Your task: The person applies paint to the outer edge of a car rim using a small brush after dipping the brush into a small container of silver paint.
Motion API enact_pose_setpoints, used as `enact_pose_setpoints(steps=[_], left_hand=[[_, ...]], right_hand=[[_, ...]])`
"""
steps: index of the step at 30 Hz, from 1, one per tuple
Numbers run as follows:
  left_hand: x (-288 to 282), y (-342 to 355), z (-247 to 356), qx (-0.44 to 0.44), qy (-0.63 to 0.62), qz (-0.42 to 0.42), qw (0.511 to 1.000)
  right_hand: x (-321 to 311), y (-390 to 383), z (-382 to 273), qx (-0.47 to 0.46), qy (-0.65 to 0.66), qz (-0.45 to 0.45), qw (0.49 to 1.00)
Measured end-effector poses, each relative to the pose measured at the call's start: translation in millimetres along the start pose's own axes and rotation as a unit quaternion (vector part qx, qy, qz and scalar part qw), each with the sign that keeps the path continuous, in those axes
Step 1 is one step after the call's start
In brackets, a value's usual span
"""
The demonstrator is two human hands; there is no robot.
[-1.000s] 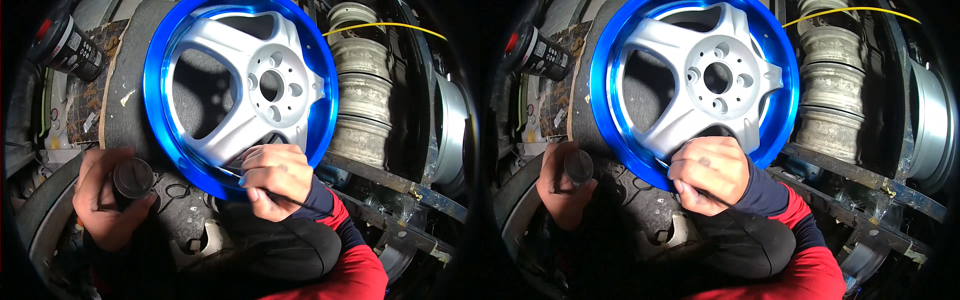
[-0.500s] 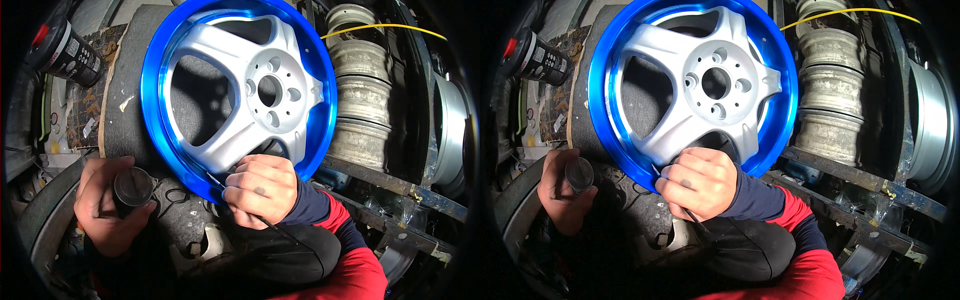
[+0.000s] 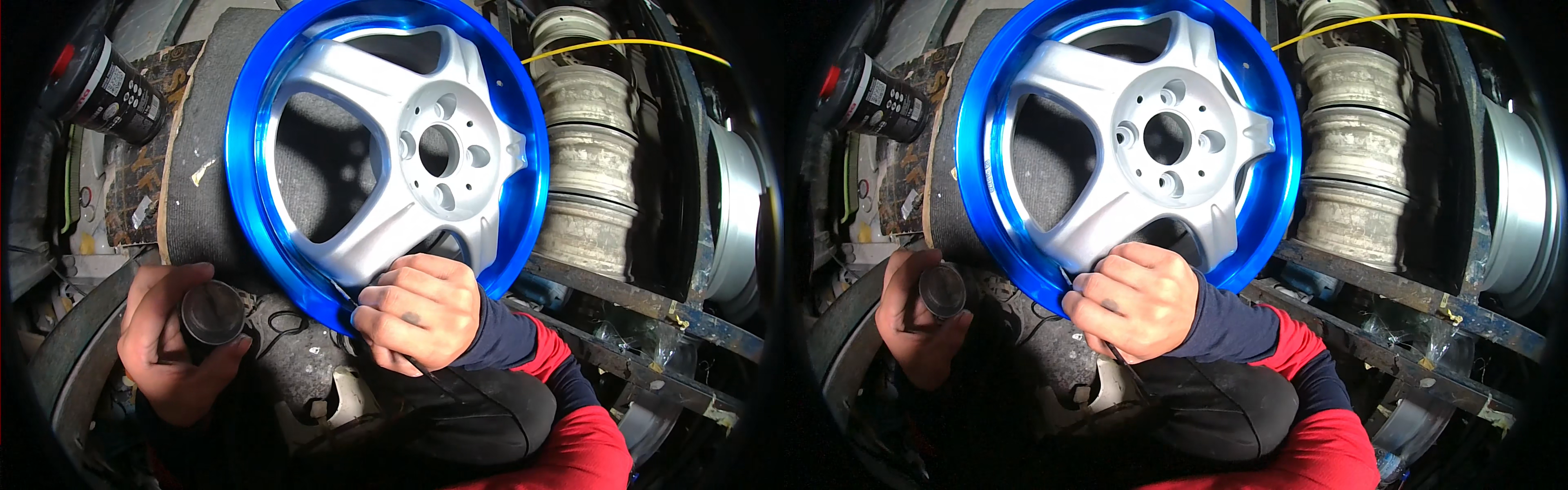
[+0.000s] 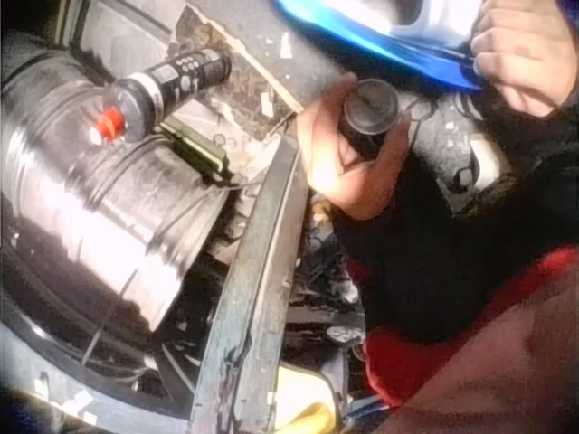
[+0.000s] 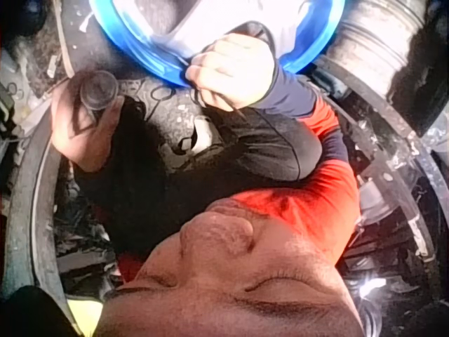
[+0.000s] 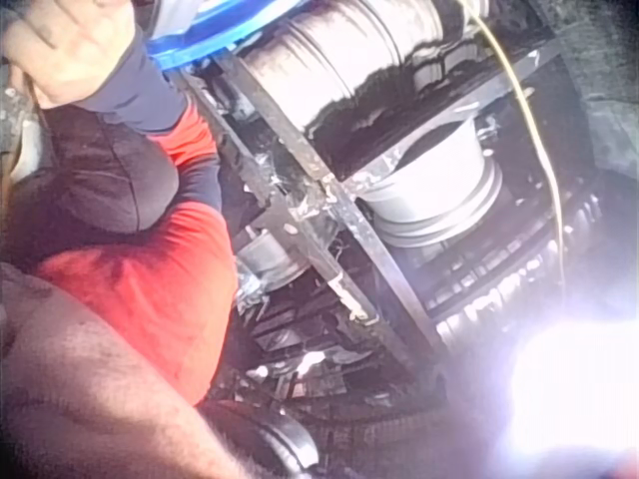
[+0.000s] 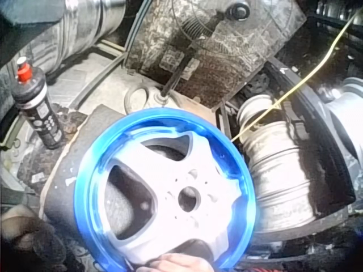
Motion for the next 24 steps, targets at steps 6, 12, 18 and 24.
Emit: enact_pose_setpoints(steps=[6,12,18,24], left_hand=[[2.1,0.6,0.5,0.004,0.004,0.003,1.0],[2.0,1.0,0.4,0.008,0.001,0.001,1.0],[3.4,0.1,0.2,-0.002,-0.002,0.003,1.0],[2.8,1.5,0.2,0.009,-0.003,-0.001,1.0]], right_hand=[[0.6,-0.1,0.4,0.006,-0.003,-0.014,1.0],[0.6,0.3,0.5,0.012,0.001,-0.02,1.0],[0.6,-1.3,1.4,0.011,0.005,-0.004,1.0],[2.4,0.3,1.2,0.014,-0.011,-0.014,1.0]])
Point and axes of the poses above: each hand's wrist, its own y-axis towards the middle knuckle, its own x-axis out of the palm, z = x × y, the point moved 4 cm from there along y, towards the middle knuckle, and after that the axes turned 1 degree about -x, right-handed, at the moved point
